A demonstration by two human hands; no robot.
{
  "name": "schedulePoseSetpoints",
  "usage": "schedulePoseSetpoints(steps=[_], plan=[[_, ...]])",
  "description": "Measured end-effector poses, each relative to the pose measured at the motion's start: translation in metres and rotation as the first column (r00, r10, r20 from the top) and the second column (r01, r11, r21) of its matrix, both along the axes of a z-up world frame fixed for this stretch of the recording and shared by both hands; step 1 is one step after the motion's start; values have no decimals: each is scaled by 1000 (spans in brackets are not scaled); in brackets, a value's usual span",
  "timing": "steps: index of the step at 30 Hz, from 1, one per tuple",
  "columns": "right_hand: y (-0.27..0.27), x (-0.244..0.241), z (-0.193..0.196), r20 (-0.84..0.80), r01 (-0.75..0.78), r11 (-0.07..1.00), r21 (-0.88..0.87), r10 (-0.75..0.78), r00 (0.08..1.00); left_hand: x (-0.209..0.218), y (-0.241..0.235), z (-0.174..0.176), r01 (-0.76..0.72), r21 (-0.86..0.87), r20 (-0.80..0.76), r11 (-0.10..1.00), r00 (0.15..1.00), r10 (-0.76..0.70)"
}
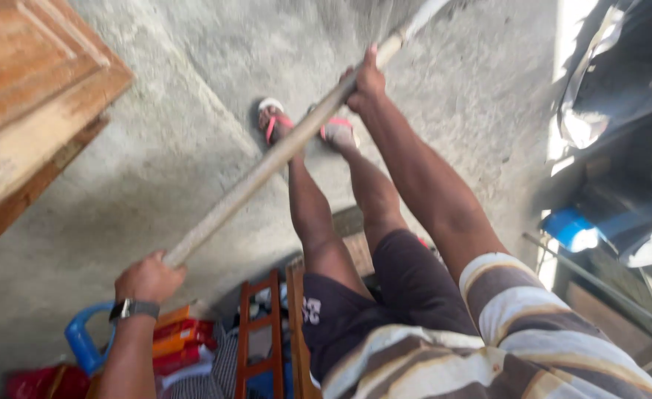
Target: Mixing and moving wet cement on a concrete floor using a shovel
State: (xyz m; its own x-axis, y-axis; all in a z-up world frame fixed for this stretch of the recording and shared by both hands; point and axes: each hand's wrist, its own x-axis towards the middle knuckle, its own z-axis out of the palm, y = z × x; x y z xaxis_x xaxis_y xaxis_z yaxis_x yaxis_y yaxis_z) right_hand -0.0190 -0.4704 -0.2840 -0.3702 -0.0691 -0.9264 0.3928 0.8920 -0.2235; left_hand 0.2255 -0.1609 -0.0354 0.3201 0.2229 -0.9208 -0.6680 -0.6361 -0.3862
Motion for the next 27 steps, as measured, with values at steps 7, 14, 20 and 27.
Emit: schedulePoseSetpoints(steps=[7, 14, 20, 27], plan=[[-16, 33, 35, 13, -63, 994, -90, 65, 998, 31, 0, 3, -78, 3, -107, 997, 991, 78], [-39, 59, 61, 3, -166, 978, -126, 168, 986, 59, -12, 10, -288, 14, -123, 957, 950, 288], [-21, 49, 104, 355, 71, 955, -288, 38, 934, 80, -35, 27, -166, 44, -157, 985, 973, 171], [42, 7, 68, 499, 317, 939, -132, -213, 840, 71, 13, -14, 166, -10, -155, 986, 974, -166]])
